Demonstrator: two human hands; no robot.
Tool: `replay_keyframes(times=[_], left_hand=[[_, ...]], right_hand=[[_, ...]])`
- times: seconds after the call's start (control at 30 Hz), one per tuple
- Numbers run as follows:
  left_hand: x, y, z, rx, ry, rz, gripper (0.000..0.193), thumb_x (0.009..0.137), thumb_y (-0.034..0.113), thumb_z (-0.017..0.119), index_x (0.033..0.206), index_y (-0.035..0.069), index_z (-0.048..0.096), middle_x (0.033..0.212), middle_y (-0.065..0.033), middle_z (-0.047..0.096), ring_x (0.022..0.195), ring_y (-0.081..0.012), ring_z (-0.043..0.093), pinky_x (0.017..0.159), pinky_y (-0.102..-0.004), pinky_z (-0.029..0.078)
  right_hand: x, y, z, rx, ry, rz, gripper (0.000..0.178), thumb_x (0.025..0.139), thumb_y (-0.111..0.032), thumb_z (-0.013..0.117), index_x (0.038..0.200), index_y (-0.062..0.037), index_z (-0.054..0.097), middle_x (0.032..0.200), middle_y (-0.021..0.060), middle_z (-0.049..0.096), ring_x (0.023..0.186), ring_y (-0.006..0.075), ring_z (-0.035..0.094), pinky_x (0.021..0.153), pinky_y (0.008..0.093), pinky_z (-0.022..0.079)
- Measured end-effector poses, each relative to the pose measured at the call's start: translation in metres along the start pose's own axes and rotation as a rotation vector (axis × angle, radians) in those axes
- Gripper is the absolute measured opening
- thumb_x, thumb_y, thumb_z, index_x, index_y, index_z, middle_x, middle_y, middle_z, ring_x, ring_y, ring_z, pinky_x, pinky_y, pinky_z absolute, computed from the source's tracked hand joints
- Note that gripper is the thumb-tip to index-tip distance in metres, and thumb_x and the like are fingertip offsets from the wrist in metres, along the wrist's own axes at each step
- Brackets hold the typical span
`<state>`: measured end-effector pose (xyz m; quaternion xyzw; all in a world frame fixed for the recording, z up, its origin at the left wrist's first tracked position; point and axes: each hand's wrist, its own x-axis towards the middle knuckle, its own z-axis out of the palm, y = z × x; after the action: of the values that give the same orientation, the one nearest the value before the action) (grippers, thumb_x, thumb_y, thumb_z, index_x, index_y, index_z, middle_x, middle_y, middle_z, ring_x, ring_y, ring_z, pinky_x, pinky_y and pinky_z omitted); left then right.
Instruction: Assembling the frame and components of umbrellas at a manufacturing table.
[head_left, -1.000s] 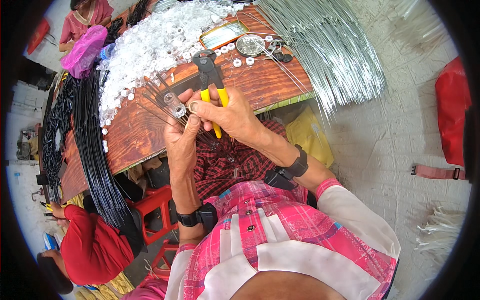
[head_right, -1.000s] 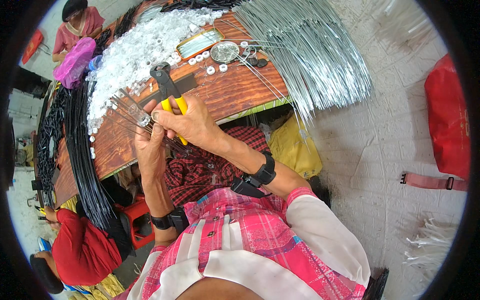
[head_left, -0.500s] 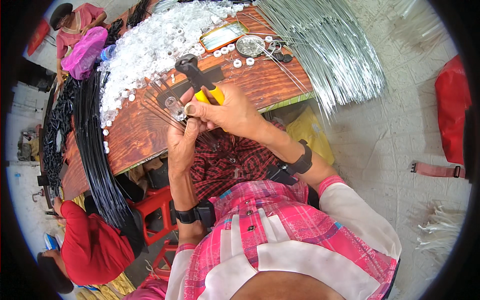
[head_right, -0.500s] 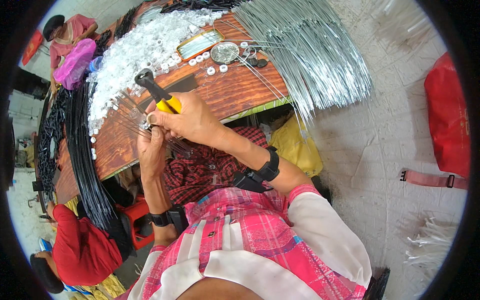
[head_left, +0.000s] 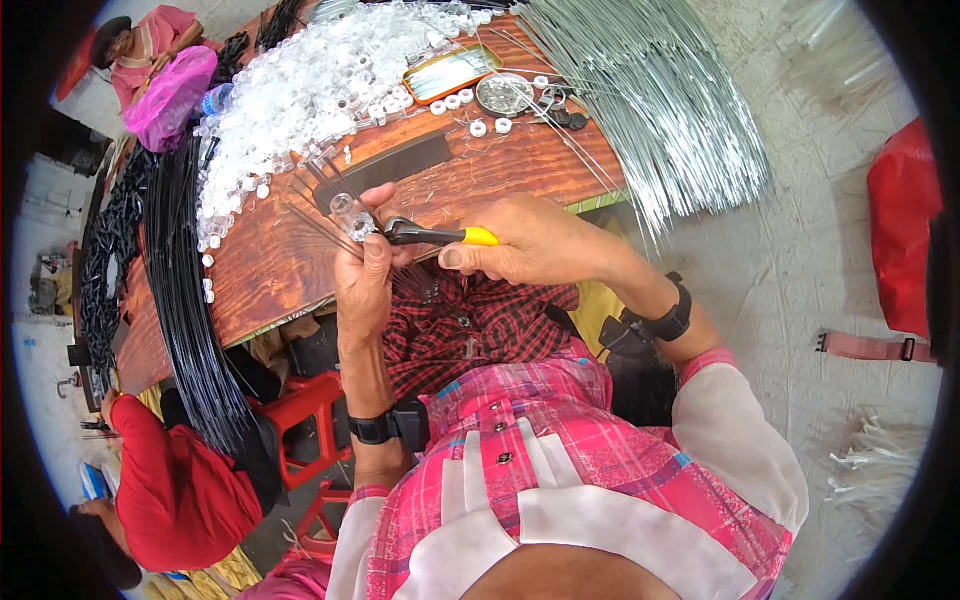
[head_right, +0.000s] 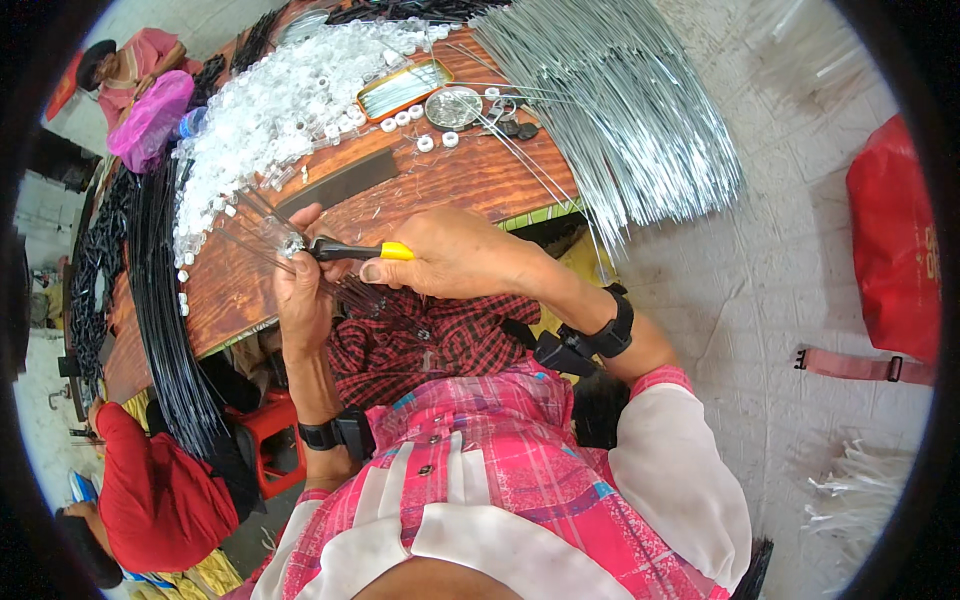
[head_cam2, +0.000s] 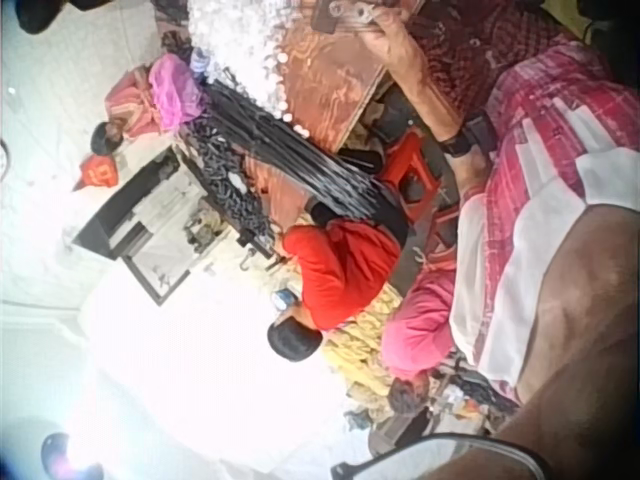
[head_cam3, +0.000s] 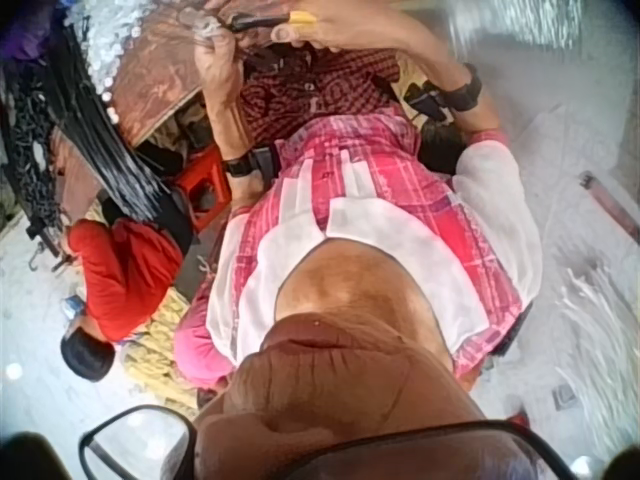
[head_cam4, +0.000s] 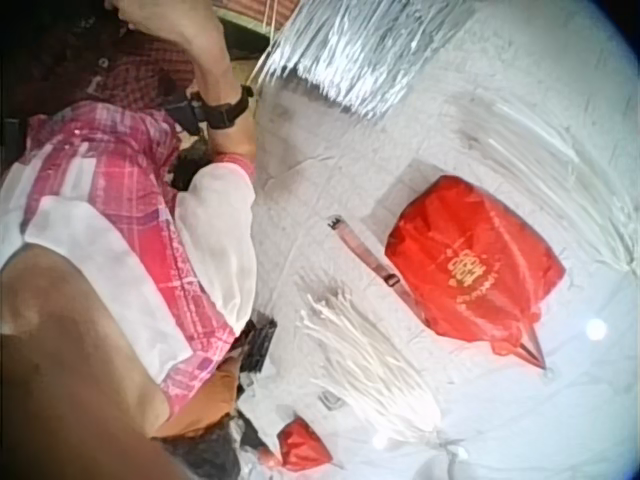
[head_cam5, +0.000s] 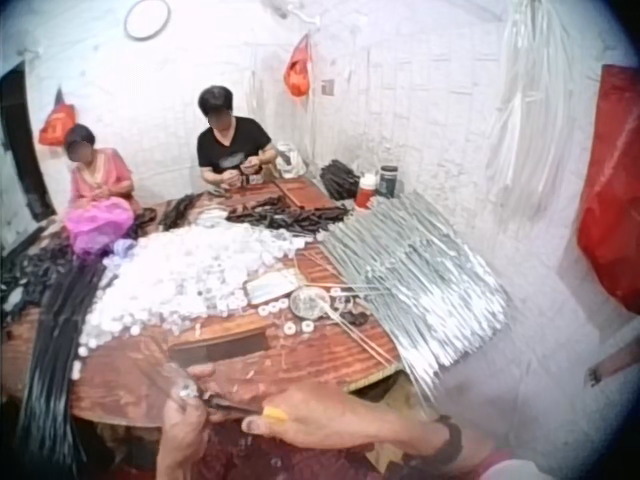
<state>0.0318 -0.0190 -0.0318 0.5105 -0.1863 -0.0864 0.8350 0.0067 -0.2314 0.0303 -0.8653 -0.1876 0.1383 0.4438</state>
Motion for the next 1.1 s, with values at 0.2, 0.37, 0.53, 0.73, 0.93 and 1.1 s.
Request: replay_keyframes(times=[0.2,0.37,0.53,0.73,0.93,1.1], left_hand=[[-0.003,0.001,0.003,0.107,0.011,-0.015,0.063,0.094,0.043,0.060,0.133,-0.002,0.041,0.081,0.0026,0.041,0.069,-0.0070,0.037,0.063,-0.0230,0.033],[-0.002,-0.004,-0.003,0.225,0.008,0.021,0.053,0.100,0.042,0.052,0.133,0.001,0.048,0.084,-0.0002,0.055,0.074,-0.0075,0.049,0.067,-0.0226,0.041],[-0.002,-0.003,-0.004,0.150,-0.020,0.038,0.050,0.100,0.040,0.052,0.131,0.001,0.048,0.081,0.0004,0.052,0.072,-0.0071,0.046,0.065,-0.0223,0.038],[-0.001,-0.003,0.000,0.137,-0.018,0.053,0.048,0.100,0.039,0.054,0.129,0.001,0.048,0.075,0.0028,0.042,0.068,-0.0077,0.040,0.062,-0.0233,0.034],[-0.003,-0.001,0.003,0.117,-0.023,0.049,0.046,0.100,0.039,0.054,0.127,0.002,0.048,0.072,0.0041,0.036,0.067,-0.0083,0.035,0.062,-0.0242,0.031],[-0.002,0.002,0.004,0.130,-0.028,0.038,0.045,0.100,0.039,0.053,0.127,0.003,0.048,0.074,0.0038,0.038,0.067,-0.0084,0.035,0.062,-0.0240,0.032]], right_hand=[[0.000,-0.003,-0.002,-0.207,0.005,-0.041,0.045,0.093,-0.045,0.059,0.084,-0.0013,0.066,0.068,0.0177,0.064,0.067,0.0371,0.063,0.059,0.0442,0.047],[0.002,-0.007,0.003,-0.313,0.105,-0.045,0.043,0.093,-0.043,0.060,0.084,-0.0007,0.065,0.069,0.0167,0.064,0.065,0.0349,0.064,0.058,0.0435,0.048],[0.008,-0.020,-0.012,-0.086,-0.182,0.180,0.039,0.095,-0.038,0.060,0.086,0.0004,0.065,0.070,0.0106,0.066,0.062,0.0226,0.066,0.057,0.0363,0.050],[0.015,-0.007,-0.022,0.070,-0.283,0.004,0.031,0.098,-0.029,0.057,0.094,0.0015,0.062,0.078,0.0066,0.069,0.065,0.0158,0.066,0.060,0.0300,0.052],[0.019,-0.013,-0.029,-0.148,-0.303,-0.053,0.035,0.099,-0.032,0.054,0.094,0.0016,0.063,0.077,0.0081,0.069,0.066,0.0177,0.067,0.061,0.0310,0.053],[0.019,-0.030,-0.039,-0.151,-0.343,0.061,0.037,0.099,-0.034,0.053,0.093,0.0012,0.063,0.075,0.0083,0.069,0.065,0.0185,0.068,0.061,0.0326,0.053]])
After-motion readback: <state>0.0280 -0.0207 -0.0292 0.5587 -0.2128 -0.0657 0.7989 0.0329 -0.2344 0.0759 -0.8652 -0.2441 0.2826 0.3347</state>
